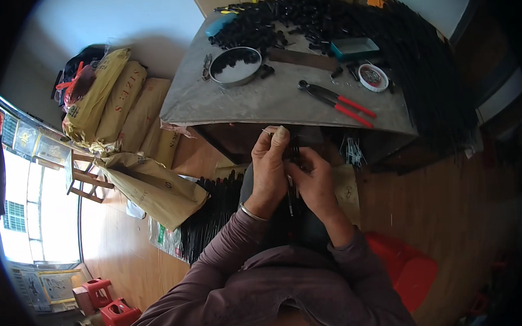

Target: Manually thread small rods into connectors and use pliers to secure or adjust components at a workbench.

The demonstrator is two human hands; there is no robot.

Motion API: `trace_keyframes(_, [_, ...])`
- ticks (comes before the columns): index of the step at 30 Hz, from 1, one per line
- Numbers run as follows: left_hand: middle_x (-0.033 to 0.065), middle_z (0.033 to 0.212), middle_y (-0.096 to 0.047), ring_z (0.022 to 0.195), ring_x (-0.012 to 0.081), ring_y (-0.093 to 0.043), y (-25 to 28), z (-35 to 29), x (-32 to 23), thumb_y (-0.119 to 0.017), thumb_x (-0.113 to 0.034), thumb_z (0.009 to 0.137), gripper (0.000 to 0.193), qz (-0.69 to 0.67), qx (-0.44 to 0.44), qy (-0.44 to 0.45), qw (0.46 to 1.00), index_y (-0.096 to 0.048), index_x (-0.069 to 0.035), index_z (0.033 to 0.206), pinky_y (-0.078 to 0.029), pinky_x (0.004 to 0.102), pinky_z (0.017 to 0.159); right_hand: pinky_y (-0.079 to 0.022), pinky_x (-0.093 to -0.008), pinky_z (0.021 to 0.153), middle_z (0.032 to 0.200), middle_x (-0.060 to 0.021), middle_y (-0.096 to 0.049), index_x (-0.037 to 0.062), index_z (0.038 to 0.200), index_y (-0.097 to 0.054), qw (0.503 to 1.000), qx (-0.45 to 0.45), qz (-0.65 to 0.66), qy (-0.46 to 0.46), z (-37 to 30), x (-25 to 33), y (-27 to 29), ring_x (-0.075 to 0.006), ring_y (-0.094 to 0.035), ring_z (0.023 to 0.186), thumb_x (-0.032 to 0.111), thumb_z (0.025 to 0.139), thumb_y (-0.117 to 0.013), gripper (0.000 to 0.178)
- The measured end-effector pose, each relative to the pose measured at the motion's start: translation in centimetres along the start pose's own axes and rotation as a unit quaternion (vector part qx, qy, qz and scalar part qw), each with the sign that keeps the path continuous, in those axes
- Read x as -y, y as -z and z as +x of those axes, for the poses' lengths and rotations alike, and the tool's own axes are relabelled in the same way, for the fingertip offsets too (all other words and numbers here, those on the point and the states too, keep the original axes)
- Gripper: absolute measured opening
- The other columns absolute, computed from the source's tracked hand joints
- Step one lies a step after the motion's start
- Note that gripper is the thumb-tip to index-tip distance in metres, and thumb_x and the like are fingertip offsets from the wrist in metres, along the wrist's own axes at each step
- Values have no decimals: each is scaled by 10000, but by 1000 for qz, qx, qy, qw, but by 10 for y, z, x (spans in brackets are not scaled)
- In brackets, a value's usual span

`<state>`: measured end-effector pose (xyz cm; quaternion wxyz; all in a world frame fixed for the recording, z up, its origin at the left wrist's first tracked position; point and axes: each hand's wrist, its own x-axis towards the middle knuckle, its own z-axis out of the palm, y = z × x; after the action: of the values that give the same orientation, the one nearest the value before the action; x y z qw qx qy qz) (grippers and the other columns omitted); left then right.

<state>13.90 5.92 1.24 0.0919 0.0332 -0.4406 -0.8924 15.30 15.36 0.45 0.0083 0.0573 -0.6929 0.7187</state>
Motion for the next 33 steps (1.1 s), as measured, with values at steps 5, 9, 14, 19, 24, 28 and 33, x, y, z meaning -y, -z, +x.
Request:
trace_keyframes(5, [-77, 806, -521, 757, 16, -431, 3, 6, -3, -620, -190, 927, 127, 50, 12, -43, 998, -595, -87, 858, -372, 191, 702, -417, -200, 573, 729, 10, -612, 1, 867, -644, 998, 38, -42, -12, 17, -11, 5, -23, -518, 648, 41, 847, -653, 46])
trace_keyframes(9, [-21, 802, -565, 756, 65, -517, 27, 47, -12, -597, -224, 941, 200, 183, 49, -73, 979, -607, -28, 900, -429, 247, 662, -422, -190, 589, 728, 20, -619, -1, 879, -657, 996, 74, 16, -47, 27, -4, 4, -23, -538, 670, 54, 850, -671, 64])
trace_keyframes(14, [160, 943, -628, 833, 316, -618, 81, 201, -61, -616, -160, 842, 158, 579, -5, -322, 749, -645, -27, 924, -489, 400, 717, -460, -191, 639, 784, 8, -632, 4, 917, -652, 990, 103, 49, -84, 39, -5, 3, -39, -575, 727, 68, 853, -691, 99])
trace_keyframes(19, [176, 948, -603, 887, 364, -618, 110, 280, -58, -611, -127, 794, 148, 787, 27, -261, 559, -639, -28, 900, -499, 441, 751, -543, -270, 720, 908, -51, -653, -6, 970, -629, 978, 146, 98, -116, 57, -24, 9, -120, -633, 813, 29, 864, -647, 113])
trace_keyframes(24, [203, 976, -610, 899, 391, -604, 107, 281, -62, -651, -176, 782, 207, 809, 63, -200, 549, -617, -10, 902, -473, 461, 786, -543, -280, 711, 886, -60, -653, -10, 948, -629, 973, 135, 135, -132, 69, -25, 12, -138, -636, 802, 23, 862, -644, 94])
trace_keyframes(28, [151, 900, -629, 835, 311, -632, 90, 253, -67, -644, -173, 823, 188, 753, 82, -234, 609, -594, -18, 918, -486, 412, 730, -535, -285, 681, 864, -68, -655, -20, 936, -633, 969, 136, 158, -134, 74, -31, 10, -144, -634, 761, 30, 849, -659, 104])
trace_keyframes(33, [15, 846, -587, 798, 108, -580, 39, 155, -78, -634, -172, 893, 166, 250, 237, 171, 923, -574, -36, 968, -468, 252, 702, -494, -257, 640, 816, -52, -648, -17, 921, -648, 974, 123, 131, -136, 78, -29, 10, -116, -606, 708, 57, 846, -662, 107])
